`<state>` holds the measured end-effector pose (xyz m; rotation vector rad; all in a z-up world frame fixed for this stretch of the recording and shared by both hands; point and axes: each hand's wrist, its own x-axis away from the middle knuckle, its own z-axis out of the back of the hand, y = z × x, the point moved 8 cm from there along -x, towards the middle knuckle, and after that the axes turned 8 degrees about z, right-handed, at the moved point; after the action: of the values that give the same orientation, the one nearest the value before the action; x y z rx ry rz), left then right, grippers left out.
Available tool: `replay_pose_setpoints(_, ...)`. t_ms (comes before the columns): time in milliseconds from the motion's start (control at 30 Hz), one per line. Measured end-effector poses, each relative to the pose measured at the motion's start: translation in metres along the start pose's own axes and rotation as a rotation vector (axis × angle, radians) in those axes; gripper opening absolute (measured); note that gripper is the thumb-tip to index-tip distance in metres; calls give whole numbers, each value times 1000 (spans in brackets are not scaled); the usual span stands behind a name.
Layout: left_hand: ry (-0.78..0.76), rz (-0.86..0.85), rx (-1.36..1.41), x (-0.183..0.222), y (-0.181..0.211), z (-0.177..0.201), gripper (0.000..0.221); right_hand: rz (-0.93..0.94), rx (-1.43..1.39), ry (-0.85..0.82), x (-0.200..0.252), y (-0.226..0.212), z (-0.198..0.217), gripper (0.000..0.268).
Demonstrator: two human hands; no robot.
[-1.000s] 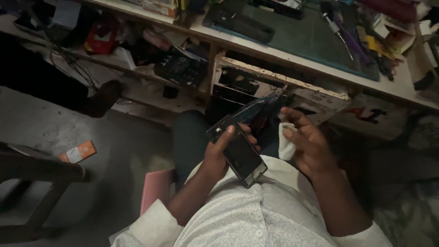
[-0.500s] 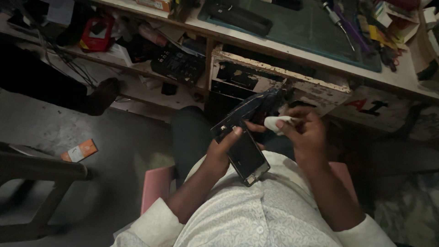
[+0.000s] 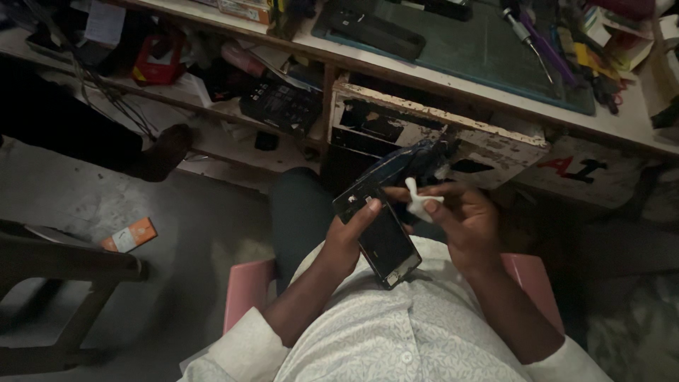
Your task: The person holds a disassembled smartphone and uses a small metal tool to scrape residue from the back panel. They then wipe the device with a white cloth, focusing on the camera area and edges.
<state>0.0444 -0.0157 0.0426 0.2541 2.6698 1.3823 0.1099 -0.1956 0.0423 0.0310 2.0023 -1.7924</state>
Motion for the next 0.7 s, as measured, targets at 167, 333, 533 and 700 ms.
replay_pose_setpoints(167,3,26,17,-2,-3,0,56,-46,-13,-14,-3,-3,-12,23)
replay_pose_setpoints(333,5,49,-21,0,-5,0,59,-83,158,-135,-7,-17,-31,36)
replay_pose_setpoints(533,-3,70,-1,0,-11,2,78,-109,274,-113,-3,-13,-25,24)
replay_pose_setpoints(700,-34,-19,268,-5,-10,10,116,127,25,-100,-16,-30,-18,16)
